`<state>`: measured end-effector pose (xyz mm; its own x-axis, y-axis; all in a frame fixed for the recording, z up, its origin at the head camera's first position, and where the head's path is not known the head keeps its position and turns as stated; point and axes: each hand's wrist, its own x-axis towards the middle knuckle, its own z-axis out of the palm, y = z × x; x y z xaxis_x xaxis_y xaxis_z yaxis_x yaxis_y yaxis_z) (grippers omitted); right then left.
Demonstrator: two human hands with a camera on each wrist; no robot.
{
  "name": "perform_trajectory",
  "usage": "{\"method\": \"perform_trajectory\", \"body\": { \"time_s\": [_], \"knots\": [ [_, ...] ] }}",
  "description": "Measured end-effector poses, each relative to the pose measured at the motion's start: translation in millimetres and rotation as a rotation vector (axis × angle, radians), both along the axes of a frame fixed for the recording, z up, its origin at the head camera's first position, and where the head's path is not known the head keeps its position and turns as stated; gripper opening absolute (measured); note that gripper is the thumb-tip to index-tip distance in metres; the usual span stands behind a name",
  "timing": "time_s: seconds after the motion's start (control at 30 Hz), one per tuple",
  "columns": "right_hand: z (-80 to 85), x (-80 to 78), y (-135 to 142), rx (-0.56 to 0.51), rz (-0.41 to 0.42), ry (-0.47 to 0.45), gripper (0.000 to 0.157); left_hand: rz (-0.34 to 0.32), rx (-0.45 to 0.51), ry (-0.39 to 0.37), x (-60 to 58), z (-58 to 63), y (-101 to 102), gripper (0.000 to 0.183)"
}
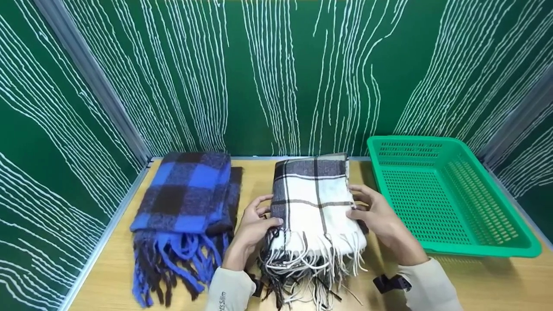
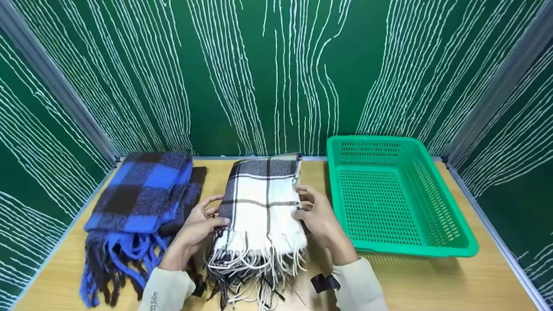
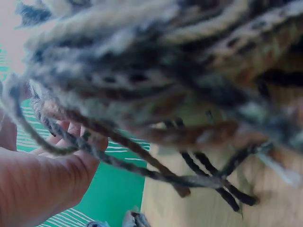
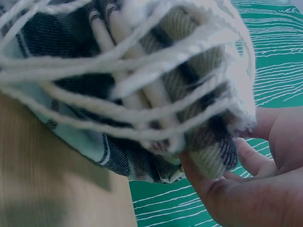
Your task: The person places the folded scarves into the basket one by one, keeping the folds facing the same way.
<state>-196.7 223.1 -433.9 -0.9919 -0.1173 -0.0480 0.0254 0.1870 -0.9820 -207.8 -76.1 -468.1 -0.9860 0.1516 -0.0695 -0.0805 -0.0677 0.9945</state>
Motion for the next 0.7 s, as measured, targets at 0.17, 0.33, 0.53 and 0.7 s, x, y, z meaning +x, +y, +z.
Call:
{"method": "perform_trajectory", "body": {
  "time_s": [0.17,0.33,0.53,0.7],
  "knots": [
    [7.9,3.5,2.8,0.031,0.006,0.008,0.068,-0.007,0.002,0.009,1.9,6.4,2.5,0.075],
    [14.3,6.1,7.4,0.040,0.012,0.020,0.067,-0.007,0.012,0.018,3.2,11.9,6.4,0.074],
    [21.9,8.9,13.8,0.046,0.017,0.038,0.067,-0.007,0.043,0.033,5.2,18.8,11.0,0.074],
    [29.5,11.7,17.1,0.070,0.018,0.033,0.066,-0.009,0.063,0.037,6.6,24.9,14.3,0.074]
  ]
}}
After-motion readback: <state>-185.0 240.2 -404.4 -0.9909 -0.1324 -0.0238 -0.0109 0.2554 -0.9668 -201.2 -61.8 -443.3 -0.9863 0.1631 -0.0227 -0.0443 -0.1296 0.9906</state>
